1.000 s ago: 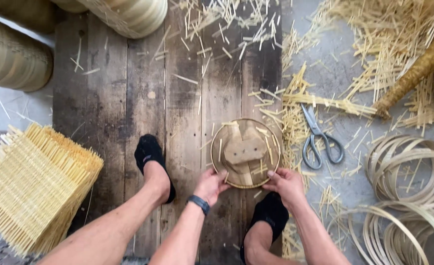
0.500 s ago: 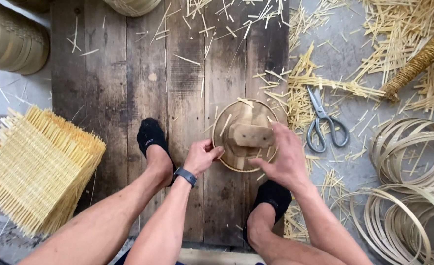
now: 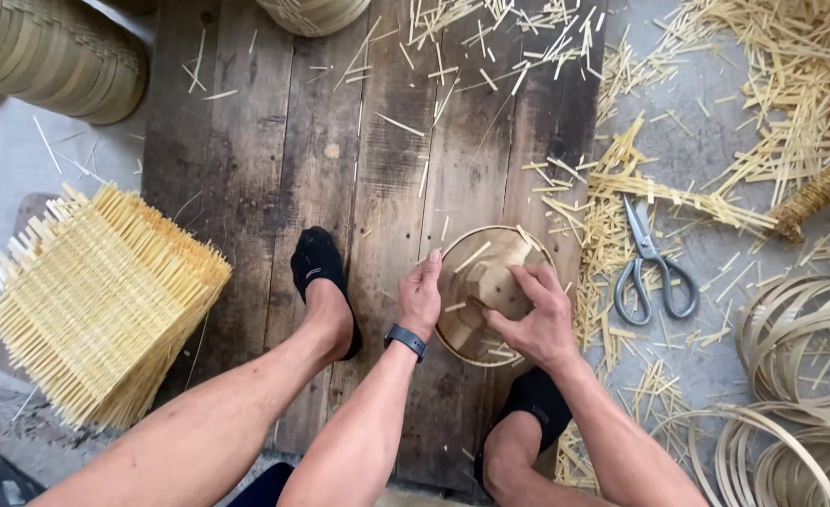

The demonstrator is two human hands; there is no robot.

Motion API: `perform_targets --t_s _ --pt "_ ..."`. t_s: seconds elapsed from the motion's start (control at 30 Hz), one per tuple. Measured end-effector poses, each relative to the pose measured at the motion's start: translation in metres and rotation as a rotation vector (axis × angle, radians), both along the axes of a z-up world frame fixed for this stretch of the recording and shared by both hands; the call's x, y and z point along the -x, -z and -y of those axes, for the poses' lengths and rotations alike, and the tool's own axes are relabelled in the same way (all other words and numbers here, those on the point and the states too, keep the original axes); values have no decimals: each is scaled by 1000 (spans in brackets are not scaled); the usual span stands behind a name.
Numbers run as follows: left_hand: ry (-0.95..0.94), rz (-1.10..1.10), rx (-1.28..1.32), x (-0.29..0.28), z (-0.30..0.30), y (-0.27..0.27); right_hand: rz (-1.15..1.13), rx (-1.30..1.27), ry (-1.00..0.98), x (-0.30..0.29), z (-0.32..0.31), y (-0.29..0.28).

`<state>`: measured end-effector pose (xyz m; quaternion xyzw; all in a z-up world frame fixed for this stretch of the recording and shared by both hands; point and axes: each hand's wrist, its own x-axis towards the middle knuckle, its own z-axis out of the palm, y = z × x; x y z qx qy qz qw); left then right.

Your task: The person sits on a low stool and assembles round bamboo trays: they lay a square woven bamboo mat over a round wooden mold, fold and press the mat edges down around the rim, trim the excess bamboo strips with scissors, and set the finished tray on a stack before starting the next one.

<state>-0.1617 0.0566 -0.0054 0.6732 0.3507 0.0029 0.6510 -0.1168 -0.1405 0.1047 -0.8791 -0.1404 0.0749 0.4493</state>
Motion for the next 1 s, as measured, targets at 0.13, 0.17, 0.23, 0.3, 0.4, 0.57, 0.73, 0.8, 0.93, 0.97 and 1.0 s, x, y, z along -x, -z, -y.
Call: perform_targets --t_s 0.13,0.17,0.23,0.3,0.4,0.57,0.73,0.8,0.93,0.97,1.0 --pt "67 -49 -14 -15 -25 7 -110 -105 59 -9 24 -15" --pt "70 -145 -18 -21 -33 -6 -239 -333 123 -9 34 -12" --pt "73 -254 -16 -27 -43 -20 -379 -554 191 -6 59 -3" --pt "24 -147 -225 -30 -51 -24 -455 -881 349 -4 87 6" --pt "350 225 -1056 -24 -30 -37 -394 -1087 379 -3 119 29" --pt "889 272 -912 34 51 -44 -283 -1071 432 4 131 24" --pt "878 381 -1027 50 -2 -6 -313 -1029 418 18 135 30" --pt "746 498 -1062 20 -54 -11 -321 -1045 433 20 133 31" --pt "569 453 -1331 -56 -177 -30 -307 -1041 420 24 147 62" --pt "435 339 -1326 -70 -203 -42 -322 -1024 416 25 145 64" --pt "301 226 -1315 -85 -230 -55 -336 -1006 411 25 143 66"
